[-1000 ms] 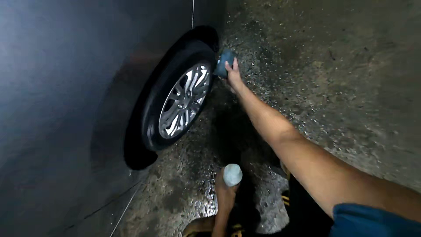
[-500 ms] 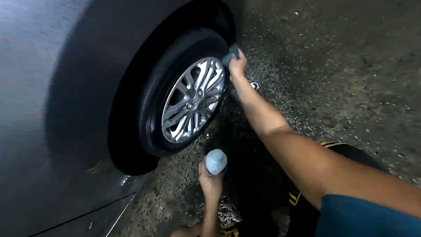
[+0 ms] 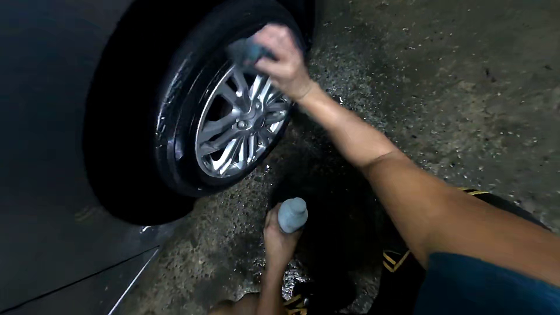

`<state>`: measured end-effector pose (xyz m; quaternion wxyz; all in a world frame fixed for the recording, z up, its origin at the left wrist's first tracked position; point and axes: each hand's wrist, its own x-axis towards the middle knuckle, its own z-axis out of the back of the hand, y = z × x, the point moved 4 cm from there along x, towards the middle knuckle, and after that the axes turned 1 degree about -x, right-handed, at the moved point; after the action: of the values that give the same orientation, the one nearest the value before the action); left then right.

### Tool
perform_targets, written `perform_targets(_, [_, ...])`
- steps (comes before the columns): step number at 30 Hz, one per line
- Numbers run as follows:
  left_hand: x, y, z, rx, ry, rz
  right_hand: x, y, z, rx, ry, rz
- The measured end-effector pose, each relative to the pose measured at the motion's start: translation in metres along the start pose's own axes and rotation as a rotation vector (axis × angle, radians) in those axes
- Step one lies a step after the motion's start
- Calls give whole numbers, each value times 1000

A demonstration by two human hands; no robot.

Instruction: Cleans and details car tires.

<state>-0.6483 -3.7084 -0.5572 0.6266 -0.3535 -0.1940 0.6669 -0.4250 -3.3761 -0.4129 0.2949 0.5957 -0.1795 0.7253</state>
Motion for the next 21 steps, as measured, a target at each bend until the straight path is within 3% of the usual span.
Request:
perform_targets(3, [-5,-5,6,-3,-39,3,-78,-70,8,-183,73,-450])
perform_targets(6, [-6,-11,9,1,-48,9,-192,-64,-14,-270,249,-1032])
perform_targets(9, [-9,-11,9,8,-16,23,-269,16,-51,-109,458,-1590])
perform_targets(11, [-12,-7,9,19,52,26,-271,98,-67,149,519,-1898])
perform_targets(14, [-21,11,10,54,304,45,-244,218,-86,606,542,-2198])
perform_targets(15, [-25,19,12,65,388,49,-230,249,-93,767,509,-2226])
perform_targets(17, [-35,29,18,72,493,51,-184,290,-92,997,515,-2027])
perform_targets(19, [-39,35,25,93,510,66,-120,297,-76,1019,538,-1579])
perform_targets(21, [-36,36,26,120,490,63,-52,270,-58,859,341,-1046])
